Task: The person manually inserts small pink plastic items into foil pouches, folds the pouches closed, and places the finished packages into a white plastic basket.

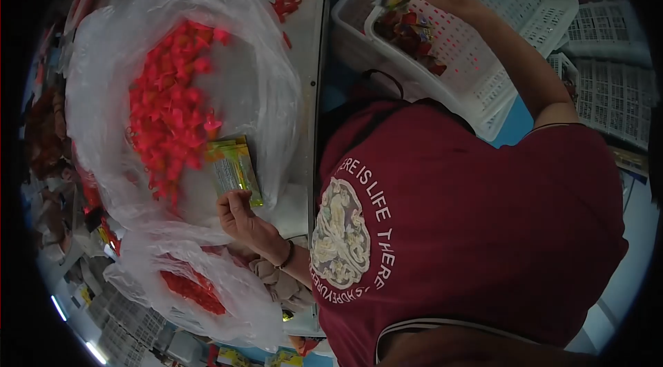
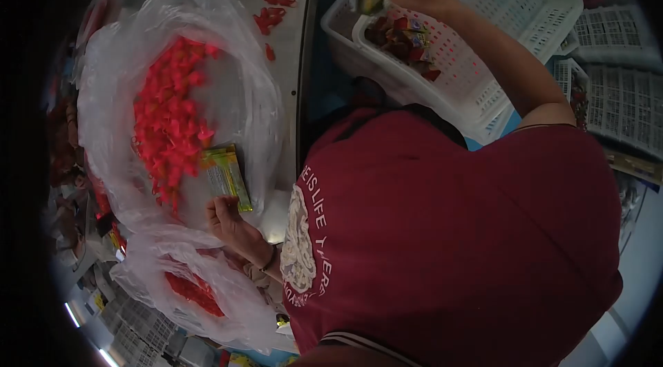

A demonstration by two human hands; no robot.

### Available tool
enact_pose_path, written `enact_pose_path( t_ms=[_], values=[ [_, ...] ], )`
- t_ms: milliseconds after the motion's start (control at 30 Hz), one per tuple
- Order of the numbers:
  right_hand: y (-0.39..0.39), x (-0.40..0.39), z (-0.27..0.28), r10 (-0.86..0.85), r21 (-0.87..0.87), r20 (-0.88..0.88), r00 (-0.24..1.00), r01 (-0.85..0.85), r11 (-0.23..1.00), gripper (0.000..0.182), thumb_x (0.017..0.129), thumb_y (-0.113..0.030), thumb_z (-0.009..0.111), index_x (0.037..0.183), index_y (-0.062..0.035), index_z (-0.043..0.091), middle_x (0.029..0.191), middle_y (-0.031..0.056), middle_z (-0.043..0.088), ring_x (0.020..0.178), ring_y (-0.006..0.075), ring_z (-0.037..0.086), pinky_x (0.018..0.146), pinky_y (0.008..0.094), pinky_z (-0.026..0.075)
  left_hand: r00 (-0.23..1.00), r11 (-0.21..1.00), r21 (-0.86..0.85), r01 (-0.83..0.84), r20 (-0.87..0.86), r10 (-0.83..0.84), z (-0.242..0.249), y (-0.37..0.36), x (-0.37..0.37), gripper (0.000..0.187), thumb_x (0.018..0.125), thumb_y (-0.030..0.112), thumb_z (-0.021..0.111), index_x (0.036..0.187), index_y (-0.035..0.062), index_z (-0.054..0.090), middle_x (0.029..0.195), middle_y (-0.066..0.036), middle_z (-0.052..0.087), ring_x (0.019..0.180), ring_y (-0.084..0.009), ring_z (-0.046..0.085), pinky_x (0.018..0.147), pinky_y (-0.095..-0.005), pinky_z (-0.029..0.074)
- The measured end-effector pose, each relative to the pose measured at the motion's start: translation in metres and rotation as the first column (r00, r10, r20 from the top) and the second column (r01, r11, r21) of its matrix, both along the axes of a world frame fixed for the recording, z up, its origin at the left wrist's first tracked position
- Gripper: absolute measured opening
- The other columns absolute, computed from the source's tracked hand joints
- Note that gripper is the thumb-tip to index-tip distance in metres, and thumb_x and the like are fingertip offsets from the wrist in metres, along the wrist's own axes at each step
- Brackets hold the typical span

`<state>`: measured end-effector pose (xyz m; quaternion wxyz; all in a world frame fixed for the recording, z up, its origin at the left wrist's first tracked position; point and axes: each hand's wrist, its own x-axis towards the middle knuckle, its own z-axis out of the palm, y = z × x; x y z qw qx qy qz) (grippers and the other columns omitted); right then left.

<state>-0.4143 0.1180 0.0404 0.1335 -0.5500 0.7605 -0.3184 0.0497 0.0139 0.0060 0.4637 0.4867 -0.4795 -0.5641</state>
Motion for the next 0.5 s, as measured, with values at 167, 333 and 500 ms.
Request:
enact_pose_path(
  t_ms=[167,333,500],
  values=[
    [0.069,-0.061,-0.101,-0.056,0.298,-0.647,0.76,0.32,0.899,0.013,0.082,-0.011,0.057,0.08,-0.0006,0.064,0.077,0.0167,0.064,0.074,0.0341,0.064,0.065,0.0435,0.051,0.985,0.996,-0.09,0.018,0.172,-0.002,-0.007,-0.007,-0.005,0.011,0.093,0.01,0.056,0.086,0.0013,0.056,0.076,-0.004,0.057,0.072,-0.0102,0.052,0.07,-0.0236,0.042],
    [0.129,-0.043,-0.23,0.118,0.359,-0.703,0.701,0.207,0.91,0.013,0.075,-0.007,0.055,0.076,-0.002,0.066,0.071,0.0192,0.064,0.067,0.0373,0.064,0.059,0.0454,0.051,0.921,0.982,-0.189,-0.007,0.382,0.08,-0.023,-0.005,-0.009,0.008,0.089,0.007,0.061,0.091,-0.0005,0.059,0.079,-0.004,0.058,0.074,-0.0126,0.053,0.07,-0.0256,0.044],
    [0.105,-0.023,-0.232,0.129,0.745,-0.357,0.925,0.199,0.636,0.017,0.076,-0.01,0.057,0.079,0.0044,0.067,0.082,0.0256,0.066,0.08,0.039,0.066,0.068,0.0475,0.052,0.654,0.893,-0.436,0.113,0.709,0.264,-0.032,-0.01,-0.017,0.018,0.082,0.004,0.064,0.1,-0.0001,0.06,0.098,-0.012,0.06,0.089,-0.0271,0.057,0.08,-0.0362,0.046]
  ],
)
